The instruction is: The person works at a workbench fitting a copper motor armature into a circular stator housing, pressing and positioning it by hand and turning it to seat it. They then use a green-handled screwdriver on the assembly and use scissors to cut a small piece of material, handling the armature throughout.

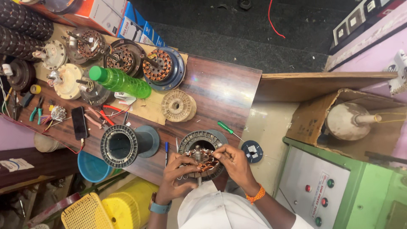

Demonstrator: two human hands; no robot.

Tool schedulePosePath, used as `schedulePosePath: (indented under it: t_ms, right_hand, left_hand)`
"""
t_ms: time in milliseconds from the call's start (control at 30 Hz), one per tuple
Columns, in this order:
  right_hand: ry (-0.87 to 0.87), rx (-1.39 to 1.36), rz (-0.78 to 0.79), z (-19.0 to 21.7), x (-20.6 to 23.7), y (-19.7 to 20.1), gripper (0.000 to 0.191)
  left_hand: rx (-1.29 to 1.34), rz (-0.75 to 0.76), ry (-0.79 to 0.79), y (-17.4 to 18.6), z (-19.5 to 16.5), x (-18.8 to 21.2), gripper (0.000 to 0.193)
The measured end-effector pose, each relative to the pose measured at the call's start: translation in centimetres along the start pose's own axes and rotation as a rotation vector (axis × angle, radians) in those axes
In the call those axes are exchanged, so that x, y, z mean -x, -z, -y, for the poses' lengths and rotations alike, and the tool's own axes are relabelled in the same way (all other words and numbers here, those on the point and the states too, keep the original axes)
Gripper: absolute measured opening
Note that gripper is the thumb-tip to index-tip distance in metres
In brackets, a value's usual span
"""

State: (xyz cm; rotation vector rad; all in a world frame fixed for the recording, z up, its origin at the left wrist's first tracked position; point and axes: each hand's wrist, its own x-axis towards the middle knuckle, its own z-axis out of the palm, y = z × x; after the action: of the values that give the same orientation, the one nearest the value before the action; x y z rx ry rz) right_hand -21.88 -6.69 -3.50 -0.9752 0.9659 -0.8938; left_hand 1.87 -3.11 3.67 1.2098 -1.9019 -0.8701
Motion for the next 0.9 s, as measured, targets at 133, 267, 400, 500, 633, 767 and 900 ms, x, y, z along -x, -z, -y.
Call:
schedulePosePath:
  t_ms: [133,267,400,500,633,767,900]
  right_hand:
    - [-0.085,0.051,-0.021,-0.9,-0.3,0.3,0.020]
    - [-0.014,-0.010,-0.023,-1.2,-0.4,0.4,0.021]
    - [-0.025,0.001,-0.045,-1.3,-0.1,0.4,0.022]
    - [0.002,0.001,-0.065,-1.4,0.2,0.3,0.023]
    - [0.024,0.000,-0.087,-0.6,0.3,-0.1,0.024]
    - [-0.011,0.075,-0.108,0.9,0.9,-0.3,0.024]
    - [-0.035,0.050,-0.104,1.9,2.5,0.6,0.029]
  left_hand:
    - [0.168,-0.100,0.058,-0.3,0.5,0.3,0.071]
    - [0.070,-0.171,0.102,-1.3,-0.2,0.4,0.067]
    - [-0.017,-0.125,0.081,-1.3,-1.1,0.6,0.045]
    - [-0.105,-0.136,0.082,-1.3,-1.1,0.2,0.038]
    - [-0.098,-0.115,0.062,-1.4,-0.7,-0.1,0.042]
    - [-0.141,-0.144,0.005,-1.7,-0.5,0.8,0.037]
    - [-0.133,-0.108,0.045,-2.0,0.4,1.9,0.041]
